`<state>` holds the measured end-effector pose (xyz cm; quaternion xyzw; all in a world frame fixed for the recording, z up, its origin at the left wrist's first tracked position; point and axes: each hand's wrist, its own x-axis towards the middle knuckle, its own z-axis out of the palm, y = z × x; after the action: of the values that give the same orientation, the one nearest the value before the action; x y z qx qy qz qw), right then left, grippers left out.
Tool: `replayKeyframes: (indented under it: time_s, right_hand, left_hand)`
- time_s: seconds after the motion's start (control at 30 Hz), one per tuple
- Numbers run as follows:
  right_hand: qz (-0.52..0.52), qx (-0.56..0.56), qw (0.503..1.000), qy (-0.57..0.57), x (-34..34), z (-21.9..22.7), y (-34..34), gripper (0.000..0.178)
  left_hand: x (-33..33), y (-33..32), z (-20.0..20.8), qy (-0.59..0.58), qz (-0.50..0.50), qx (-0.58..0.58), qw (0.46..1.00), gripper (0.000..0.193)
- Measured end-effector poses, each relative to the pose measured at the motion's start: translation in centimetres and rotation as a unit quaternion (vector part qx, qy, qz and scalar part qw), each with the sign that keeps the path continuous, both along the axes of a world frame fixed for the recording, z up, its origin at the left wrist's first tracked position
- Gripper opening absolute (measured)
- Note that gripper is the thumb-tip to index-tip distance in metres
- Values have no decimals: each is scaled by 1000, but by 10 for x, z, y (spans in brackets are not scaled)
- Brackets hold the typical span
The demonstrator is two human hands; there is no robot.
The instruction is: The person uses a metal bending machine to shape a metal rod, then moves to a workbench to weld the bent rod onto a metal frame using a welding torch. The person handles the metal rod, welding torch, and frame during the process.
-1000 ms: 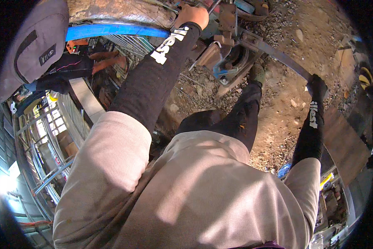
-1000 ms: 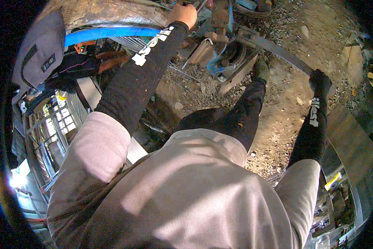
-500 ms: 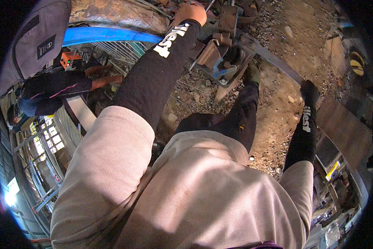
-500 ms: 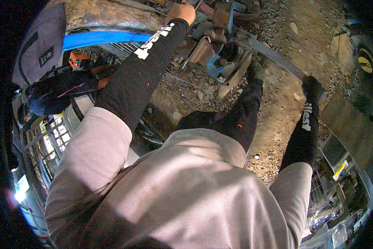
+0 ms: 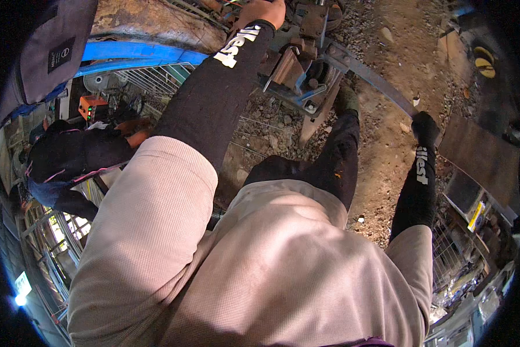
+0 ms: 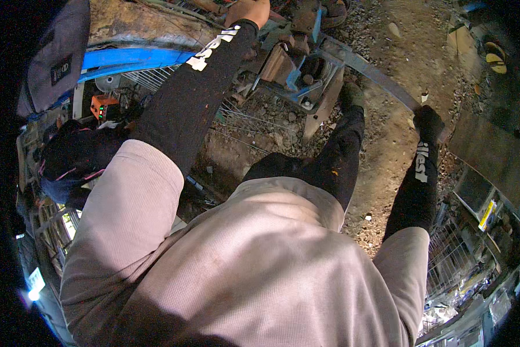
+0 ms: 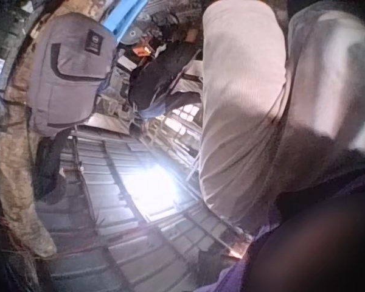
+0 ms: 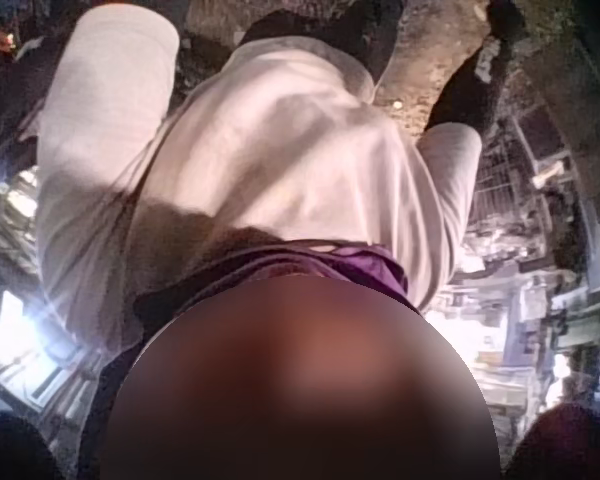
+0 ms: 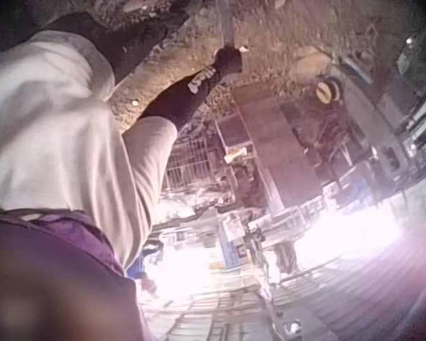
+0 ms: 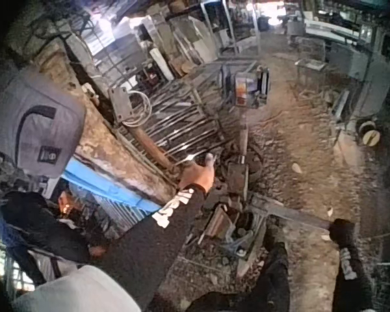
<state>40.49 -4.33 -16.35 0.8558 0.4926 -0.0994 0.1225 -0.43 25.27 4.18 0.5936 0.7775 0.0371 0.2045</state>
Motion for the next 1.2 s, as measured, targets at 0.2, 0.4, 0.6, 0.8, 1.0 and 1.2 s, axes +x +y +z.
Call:
replayKeyframes:
  time_s: [0.2,0.4,0.6,0.8,1.0,1.2]
  right_hand:
    - [18,-30,999,13,-13,4,-21,26]
    - [-28,-32,999,5,-29,1,-42,28]
    - [-73,-22,997,21,-45,-3,-62,29]
    - [-77,-10,997,16,-63,-12,-79,30]
    - [-111,20,994,9,-86,-3,-93,27]
    - [-114,25,993,11,-106,2,-105,27]
  left_hand:
    - [2,-7,5,5,-14,-1,1000,101]
    - [-2,-1,10,-10,-45,-47,998,98]
    - [0,-7,8,-24,-35,-27,999,96]
    - [-7,7,-6,-36,-106,-57,992,94]
    - [-7,17,-20,29,-136,45,989,95]
    - [-5,17,-10,-34,-114,-102,988,95]
